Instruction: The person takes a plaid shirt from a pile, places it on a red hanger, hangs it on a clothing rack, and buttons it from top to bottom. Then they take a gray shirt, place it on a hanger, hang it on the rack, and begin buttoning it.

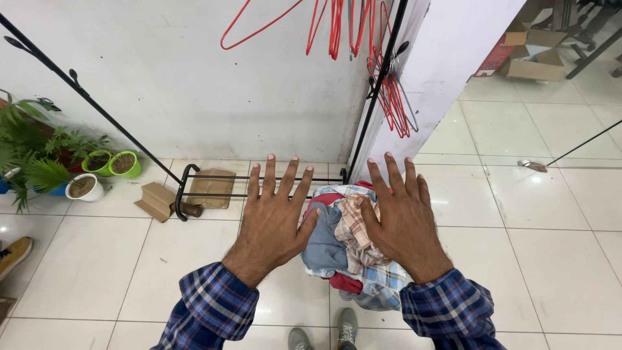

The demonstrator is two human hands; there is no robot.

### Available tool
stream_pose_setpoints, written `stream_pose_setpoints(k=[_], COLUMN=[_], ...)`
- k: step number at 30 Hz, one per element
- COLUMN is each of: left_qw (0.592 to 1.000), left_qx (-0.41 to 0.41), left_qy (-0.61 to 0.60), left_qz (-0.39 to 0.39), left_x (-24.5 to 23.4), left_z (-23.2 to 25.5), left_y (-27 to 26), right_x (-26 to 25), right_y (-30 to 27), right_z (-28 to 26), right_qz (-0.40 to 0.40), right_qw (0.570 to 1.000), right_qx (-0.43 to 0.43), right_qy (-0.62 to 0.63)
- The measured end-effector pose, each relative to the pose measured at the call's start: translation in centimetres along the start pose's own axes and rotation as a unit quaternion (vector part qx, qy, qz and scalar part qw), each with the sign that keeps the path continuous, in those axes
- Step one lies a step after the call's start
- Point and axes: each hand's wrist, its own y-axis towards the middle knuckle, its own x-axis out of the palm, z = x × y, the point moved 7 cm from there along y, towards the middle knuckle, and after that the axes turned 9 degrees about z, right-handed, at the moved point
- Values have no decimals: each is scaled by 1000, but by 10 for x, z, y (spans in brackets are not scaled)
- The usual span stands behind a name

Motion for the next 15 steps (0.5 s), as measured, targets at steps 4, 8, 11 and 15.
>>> stream_pose_setpoints(k=[4,8,11,15], left_qw=[1000,1000,1000,1000], left_qx=[2,1,4,-1], left_qy=[-3,-8,-5,-13], left_qz=[0,-2,5,1], left_x=[0,1,1,1], left_z=[-2,-8,-12,-16], left_y=[0,-2,-2,-4], right_x=[0,1,1,2], right_y=[2,3,4,7], right_z=[-2,-6,-9,-14], right_qz=[0,4,4,5], right_qw=[1000,1000,1000,1000], right_qx=[-1,-2,-1,-2], right_qy=[-7,-7,-10,-13])
